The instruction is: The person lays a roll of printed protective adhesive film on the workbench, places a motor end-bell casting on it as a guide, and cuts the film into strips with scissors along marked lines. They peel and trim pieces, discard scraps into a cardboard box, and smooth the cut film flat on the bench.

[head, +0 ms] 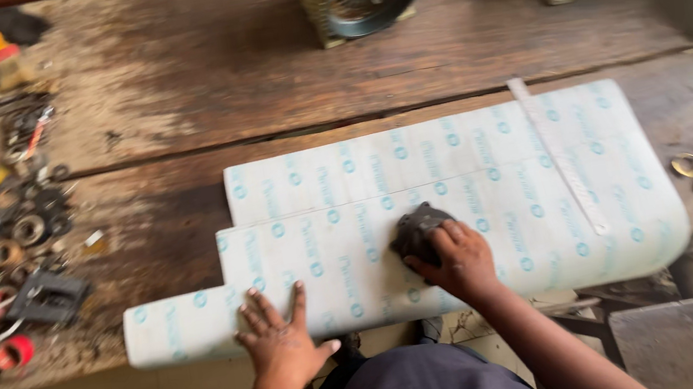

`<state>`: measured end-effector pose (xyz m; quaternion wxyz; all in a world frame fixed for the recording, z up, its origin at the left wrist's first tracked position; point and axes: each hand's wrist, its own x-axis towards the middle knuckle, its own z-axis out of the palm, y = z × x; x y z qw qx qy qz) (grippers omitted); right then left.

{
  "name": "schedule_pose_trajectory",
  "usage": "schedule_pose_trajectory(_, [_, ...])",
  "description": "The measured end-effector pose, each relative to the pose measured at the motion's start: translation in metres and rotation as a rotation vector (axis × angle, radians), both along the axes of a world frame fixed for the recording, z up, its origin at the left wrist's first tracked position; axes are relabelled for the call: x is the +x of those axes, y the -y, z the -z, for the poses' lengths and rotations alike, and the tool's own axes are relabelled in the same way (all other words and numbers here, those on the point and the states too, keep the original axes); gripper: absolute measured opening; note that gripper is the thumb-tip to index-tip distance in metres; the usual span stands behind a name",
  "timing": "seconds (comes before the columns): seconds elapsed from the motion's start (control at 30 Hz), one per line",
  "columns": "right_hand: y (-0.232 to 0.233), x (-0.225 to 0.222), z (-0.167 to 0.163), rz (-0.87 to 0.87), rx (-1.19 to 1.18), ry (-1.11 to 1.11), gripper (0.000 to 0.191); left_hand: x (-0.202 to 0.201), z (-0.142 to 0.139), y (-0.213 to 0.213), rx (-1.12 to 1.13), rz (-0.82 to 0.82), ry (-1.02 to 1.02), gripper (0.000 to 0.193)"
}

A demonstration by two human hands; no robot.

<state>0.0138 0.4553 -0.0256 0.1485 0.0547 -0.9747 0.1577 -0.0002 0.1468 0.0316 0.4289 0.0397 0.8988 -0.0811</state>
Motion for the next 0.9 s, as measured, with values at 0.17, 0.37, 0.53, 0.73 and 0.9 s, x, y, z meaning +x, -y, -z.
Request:
schedule_pose_trajectory(0.17, [0.017, -0.021, -0.009, 0.03, -0.007, 0.096, 0.051, -0.009, -0.003, 0.008, -0.006, 0.02, -0.046, 0.119])
schedule_pose_trajectory(0.37, [0.025, -0.026, -0.016, 0.036, -0.017, 0.066, 0.049, -0.016, -0.007, 0.011, 0.001, 0.03, -0.053, 0.117])
schedule_pose_trajectory(0.53, [0.02, -0.021, -0.01, 0.039, -0.033, -0.004, 0.049, -0.013, -0.001, 0.008, -0.016, 0.091, -0.085, 0.117])
schedule_pose_trajectory(0.73, [0.016, -0.016, -0.004, 0.067, -0.07, 0.015, 0.048, -0.017, 0.011, -0.012, 0.016, 0.153, -0.163, 0.122])
schedule_pose_trajectory(0.9, [0.016, -0.017, -0.005, 0.08, -0.067, 0.043, 0.049, -0.012, 0.007, -0.056, 0.122, 0.31, -0.104, 0.111])
